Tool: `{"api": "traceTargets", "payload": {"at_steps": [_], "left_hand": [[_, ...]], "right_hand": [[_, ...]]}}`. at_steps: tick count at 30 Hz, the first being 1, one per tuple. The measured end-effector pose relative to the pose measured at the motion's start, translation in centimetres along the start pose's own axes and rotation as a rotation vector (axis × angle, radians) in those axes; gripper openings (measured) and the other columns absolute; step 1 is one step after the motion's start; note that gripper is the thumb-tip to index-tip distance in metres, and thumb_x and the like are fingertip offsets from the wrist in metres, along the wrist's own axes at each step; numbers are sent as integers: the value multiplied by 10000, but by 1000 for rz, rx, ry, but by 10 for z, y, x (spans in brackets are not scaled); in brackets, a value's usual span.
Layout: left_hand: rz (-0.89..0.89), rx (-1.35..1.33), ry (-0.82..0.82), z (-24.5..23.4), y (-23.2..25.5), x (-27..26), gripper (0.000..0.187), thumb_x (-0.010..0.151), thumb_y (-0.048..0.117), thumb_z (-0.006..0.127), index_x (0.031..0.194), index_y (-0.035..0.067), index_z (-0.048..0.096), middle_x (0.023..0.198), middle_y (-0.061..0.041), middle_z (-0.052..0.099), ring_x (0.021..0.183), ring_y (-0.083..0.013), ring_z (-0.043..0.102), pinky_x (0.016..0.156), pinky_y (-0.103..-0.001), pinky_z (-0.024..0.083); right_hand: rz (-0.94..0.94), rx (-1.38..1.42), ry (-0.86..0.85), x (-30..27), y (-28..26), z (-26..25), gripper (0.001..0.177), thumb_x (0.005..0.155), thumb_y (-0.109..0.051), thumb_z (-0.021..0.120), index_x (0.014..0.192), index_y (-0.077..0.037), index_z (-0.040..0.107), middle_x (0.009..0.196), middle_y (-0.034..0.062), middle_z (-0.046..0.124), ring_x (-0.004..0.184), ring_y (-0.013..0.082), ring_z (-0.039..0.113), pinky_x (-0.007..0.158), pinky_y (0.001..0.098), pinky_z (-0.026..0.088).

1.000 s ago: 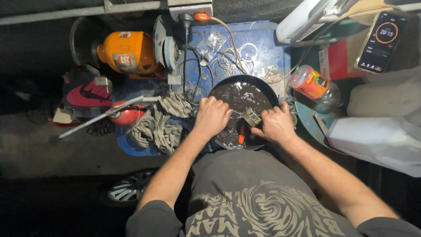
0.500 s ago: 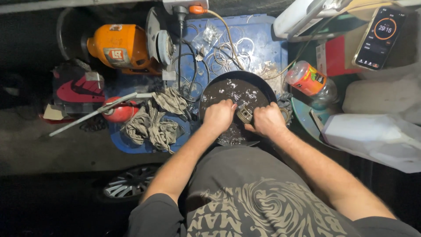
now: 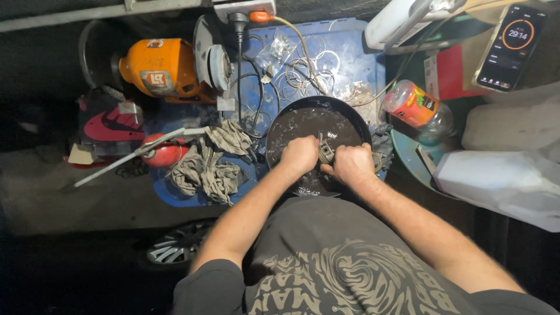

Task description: The person cleans a metal mechanical part, likely a piston, by scrubbing it with a small orange brush while submerged in a black basin of liquid. They repeatedly dip the part and brush into the liquid and scrub the surfaces. The person also briefly handles a cloth on the workbench.

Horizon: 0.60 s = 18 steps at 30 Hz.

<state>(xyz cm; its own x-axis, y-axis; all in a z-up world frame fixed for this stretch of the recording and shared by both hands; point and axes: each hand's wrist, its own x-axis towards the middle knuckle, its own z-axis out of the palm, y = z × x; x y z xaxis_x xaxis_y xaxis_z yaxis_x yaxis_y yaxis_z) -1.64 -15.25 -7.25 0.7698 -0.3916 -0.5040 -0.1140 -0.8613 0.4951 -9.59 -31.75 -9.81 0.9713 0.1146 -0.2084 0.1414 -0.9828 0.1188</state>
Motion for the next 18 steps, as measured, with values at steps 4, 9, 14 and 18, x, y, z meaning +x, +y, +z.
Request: {"api": "traceTargets", "payload": {"at_steps": [4, 9, 14, 18], "left_hand": [[-5, 0, -128, -31, 30, -26, 490, 1054, 331, 363, 1076, -2, 722, 912, -257, 745, 967, -465, 740, 819, -591, 599], [-13, 72, -88, -22, 24, -5, 460, 1066, 304, 387, 1059, -30, 704, 890, -253, 738, 942, -462, 741, 824, -588, 594], [-32, 23, -247, -49, 62, -38, 442, 1037, 313, 399, 1075, 8, 717, 1000, -261, 750, 1062, -474, 713, 893, -619, 566], [-47, 32, -118, -31, 30, -11, 464, 1066, 300, 373, 1089, -24, 704, 940, -259, 747, 987, -453, 736, 858, -603, 580]], "right_hand": [[23, 5, 0, 0, -2, 1, 693, 634, -819, 683, 807, -148, 700, 648, 39, 690, 635, 265, 700, 743, 450, 419], [46, 37, 29, -2, -4, -8, 659, 617, -779, 730, 793, -144, 708, 653, 34, 702, 652, 262, 712, 751, 441, 420], [64, 48, 49, -1, -6, 10, 625, 618, -760, 720, 748, -150, 686, 618, 54, 679, 621, 278, 696, 733, 447, 399], [75, 49, -30, -3, -6, -14, 657, 641, -787, 712, 804, -150, 723, 678, 28, 721, 670, 248, 719, 766, 432, 421]]}}
